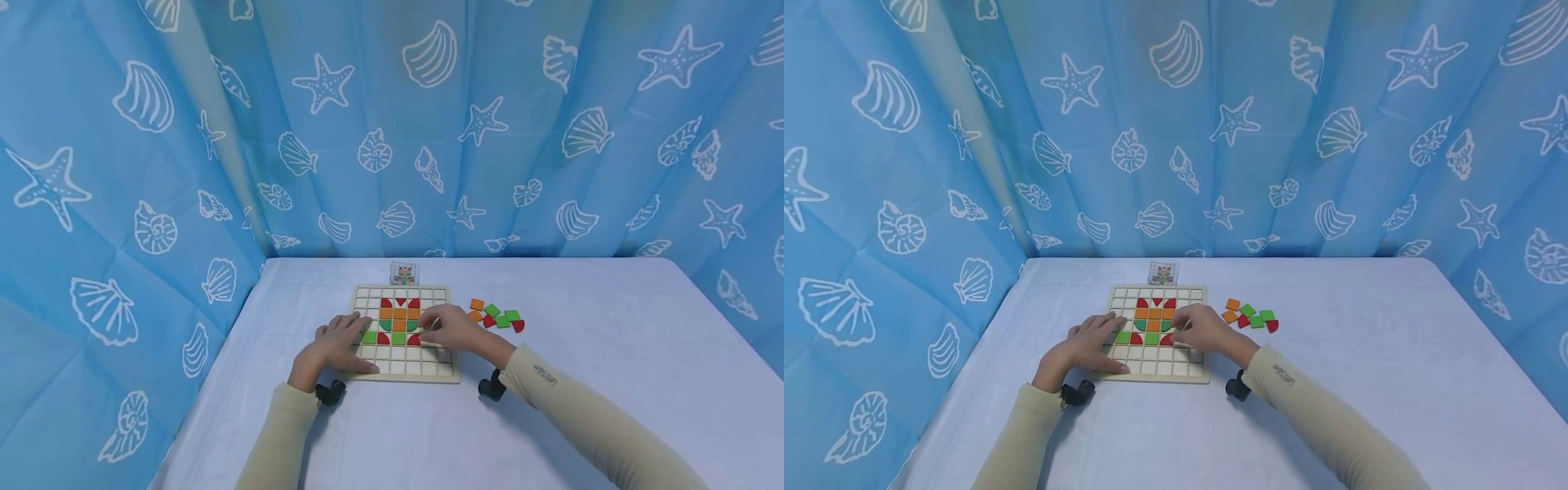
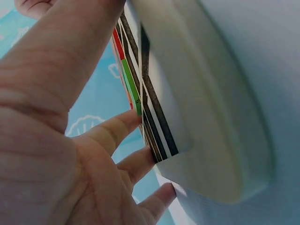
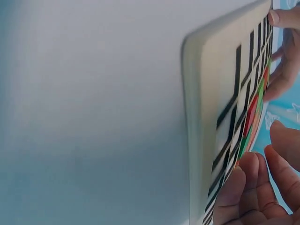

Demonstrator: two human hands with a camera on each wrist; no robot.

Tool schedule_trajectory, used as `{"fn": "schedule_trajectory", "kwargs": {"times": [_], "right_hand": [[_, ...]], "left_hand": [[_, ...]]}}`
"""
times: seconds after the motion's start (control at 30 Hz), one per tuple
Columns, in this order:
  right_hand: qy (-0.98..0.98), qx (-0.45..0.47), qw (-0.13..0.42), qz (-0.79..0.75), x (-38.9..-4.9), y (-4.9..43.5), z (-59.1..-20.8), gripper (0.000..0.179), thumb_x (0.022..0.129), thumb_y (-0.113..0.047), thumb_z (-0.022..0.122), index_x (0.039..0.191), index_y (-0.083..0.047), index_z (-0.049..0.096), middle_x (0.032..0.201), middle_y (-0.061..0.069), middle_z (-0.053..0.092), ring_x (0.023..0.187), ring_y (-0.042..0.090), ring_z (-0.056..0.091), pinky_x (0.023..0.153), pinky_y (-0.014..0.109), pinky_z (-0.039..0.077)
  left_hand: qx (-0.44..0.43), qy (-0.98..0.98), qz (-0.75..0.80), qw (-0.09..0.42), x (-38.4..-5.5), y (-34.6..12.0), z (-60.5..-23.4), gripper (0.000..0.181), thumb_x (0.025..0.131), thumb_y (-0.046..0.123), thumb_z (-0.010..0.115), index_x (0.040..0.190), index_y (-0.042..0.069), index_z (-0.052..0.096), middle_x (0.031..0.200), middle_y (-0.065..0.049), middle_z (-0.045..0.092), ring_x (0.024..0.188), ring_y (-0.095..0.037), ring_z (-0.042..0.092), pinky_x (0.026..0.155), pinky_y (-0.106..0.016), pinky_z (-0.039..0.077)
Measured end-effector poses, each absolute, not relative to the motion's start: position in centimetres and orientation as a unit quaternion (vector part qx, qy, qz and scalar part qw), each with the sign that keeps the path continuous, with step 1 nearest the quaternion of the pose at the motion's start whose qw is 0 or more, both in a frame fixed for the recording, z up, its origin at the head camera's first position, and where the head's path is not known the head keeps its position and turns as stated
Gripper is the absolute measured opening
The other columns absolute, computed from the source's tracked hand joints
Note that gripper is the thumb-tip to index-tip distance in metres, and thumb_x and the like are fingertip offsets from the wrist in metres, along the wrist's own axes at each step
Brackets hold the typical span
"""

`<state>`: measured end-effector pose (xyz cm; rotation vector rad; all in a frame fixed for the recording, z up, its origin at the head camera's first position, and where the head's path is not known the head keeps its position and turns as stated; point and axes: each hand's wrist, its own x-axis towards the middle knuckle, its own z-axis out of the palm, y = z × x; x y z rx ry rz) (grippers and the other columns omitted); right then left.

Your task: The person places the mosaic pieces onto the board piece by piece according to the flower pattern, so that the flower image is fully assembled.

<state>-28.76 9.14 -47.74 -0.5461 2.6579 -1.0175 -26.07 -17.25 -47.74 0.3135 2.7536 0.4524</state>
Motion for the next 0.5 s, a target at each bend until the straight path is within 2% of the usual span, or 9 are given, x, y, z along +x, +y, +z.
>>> {"fn": "schedule_trajectory", "kwargs": {"times": [0.5], "right_hand": [[0.915, -0.16, 0.093, -0.358, -29.1, 14.8, -46.6, 0.027, 0.086, -0.017, 0.076, 0.11, -0.006, 0.072, 0.102, 0.007, 0.07, 0.086, 0.017, 0.062, 0.073, 0.029, 0.053]], "left_hand": [[0.113, 0.967, 0.163, 0.162, -26.1, -17.3, -47.8, 0.103, 0.069, 0.059, 0.082, 0.154, 0.026, 0.034, 0.163, -0.007, 0.026, 0.149, -0.032, 0.022, 0.118, -0.065, 0.018]]}}
